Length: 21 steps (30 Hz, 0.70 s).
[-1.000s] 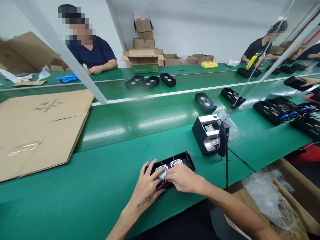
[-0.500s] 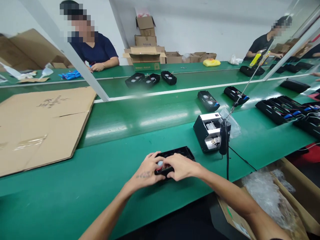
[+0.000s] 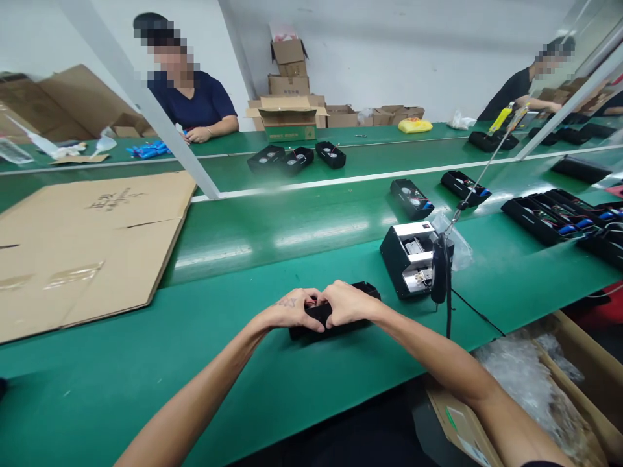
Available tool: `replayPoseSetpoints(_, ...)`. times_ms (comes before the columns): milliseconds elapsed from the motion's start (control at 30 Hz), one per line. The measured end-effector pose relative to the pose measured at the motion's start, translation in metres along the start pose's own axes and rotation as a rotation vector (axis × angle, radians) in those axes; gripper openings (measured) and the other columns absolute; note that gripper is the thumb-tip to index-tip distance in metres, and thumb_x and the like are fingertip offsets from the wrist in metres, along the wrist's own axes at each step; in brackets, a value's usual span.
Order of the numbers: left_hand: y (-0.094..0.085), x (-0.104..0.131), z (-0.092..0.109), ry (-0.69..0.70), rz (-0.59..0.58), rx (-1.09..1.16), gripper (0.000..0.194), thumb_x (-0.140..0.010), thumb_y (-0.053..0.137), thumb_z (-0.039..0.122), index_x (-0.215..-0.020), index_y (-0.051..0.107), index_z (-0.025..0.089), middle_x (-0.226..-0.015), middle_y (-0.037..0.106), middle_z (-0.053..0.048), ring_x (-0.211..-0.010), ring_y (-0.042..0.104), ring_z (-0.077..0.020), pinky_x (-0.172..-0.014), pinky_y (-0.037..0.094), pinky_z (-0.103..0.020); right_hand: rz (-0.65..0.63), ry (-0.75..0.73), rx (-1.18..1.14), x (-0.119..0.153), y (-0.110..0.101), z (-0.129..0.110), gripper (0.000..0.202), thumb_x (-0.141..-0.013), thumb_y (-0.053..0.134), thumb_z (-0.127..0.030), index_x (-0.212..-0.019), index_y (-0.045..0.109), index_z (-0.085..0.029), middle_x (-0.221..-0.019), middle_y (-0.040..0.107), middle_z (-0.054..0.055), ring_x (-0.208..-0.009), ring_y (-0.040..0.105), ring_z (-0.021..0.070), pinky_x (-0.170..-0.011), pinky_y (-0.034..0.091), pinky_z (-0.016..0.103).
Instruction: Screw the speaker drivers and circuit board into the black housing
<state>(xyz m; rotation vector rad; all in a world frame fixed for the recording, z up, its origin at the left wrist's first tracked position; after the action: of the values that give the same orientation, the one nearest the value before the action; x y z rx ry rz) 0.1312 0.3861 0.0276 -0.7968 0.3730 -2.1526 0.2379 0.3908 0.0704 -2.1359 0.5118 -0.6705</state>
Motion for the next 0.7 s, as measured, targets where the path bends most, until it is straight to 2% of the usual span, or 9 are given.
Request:
replayPoseSetpoints(200,-0.003,-0.002,-0.002,-0.021,0.02,0.027,0.051,-0.055,0.092,0.048,-0.091,0.067,0.022,-0.082,0.061,0.006,-0.073,0.051,-0.0143,-0.061,0.031,-0.026,-0.006,0.008,-0.009,-0.002,-0.003,-0.002,0.034,-0.074,0.088,-0.03,-0.106,0.083,-0.018,-0.082,0.079,0.005,-0.079,0.073,0.0243,-0.053,0.033,0.027)
replayPoseSetpoints(300,-0.002,-0.002,-0.001,-0.009,0.009,0.05,0.05,-0.055,0.093,0.05,-0.087,0.067,0.022,-0.084,0.062,0.005,-0.074,0.052,-0.0142,-0.062,0.033,-0.026,-0.027,0.026,0.001,-0.002,-0.004,-0.004,0.035,-0.074,0.088,-0.031,-0.106,0.083,-0.019,-0.085,0.081,0.006,-0.084,0.075,0.0259,-0.056,0.036,0.027)
replayPoseSetpoints(433,0.002,-0.002,-0.002,0.017,-0.02,0.075,0.047,-0.058,0.092,0.054,-0.081,0.068,0.021,-0.091,0.067,0.004,-0.075,0.055,-0.014,-0.064,0.038,-0.026,-0.008,0.065,0.049,0.002,-0.003,0.0,0.044,-0.075,0.086,-0.037,-0.116,0.083,-0.023,-0.094,0.083,0.007,-0.091,0.077,0.0297,-0.062,0.039,0.028)
replayPoseSetpoints(600,0.002,-0.002,-0.002,0.049,-0.024,0.067,0.043,-0.062,0.09,0.054,-0.079,0.069,0.021,-0.094,0.068,0.003,-0.075,0.056,-0.0135,-0.066,0.041,-0.026,0.04,0.032,0.075,0.0,0.003,0.003,0.045,-0.078,0.083,-0.037,-0.121,0.083,-0.027,-0.088,0.084,0.006,-0.089,0.079,0.0312,-0.064,0.04,0.03)
replayPoseSetpoints(700,0.001,0.0,0.001,0.076,-0.018,0.015,0.041,-0.064,0.089,0.054,-0.066,0.068,0.02,-0.106,0.071,0.002,-0.078,0.059,-0.0141,-0.07,0.043,-0.027,0.048,0.044,0.097,0.001,0.007,0.001,0.051,-0.078,0.084,-0.037,-0.129,0.08,-0.028,-0.086,0.083,0.005,-0.089,0.079,0.0321,-0.067,0.044,0.031)
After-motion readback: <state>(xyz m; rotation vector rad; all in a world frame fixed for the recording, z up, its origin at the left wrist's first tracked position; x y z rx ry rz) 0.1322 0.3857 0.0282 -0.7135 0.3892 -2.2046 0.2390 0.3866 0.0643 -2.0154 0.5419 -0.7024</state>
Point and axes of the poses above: each hand's wrist, its own x-axis away from the middle knuckle, its own y-axis out of the palm, z = x × y, the point moved 8 cm from there along -x, towards the middle knuckle
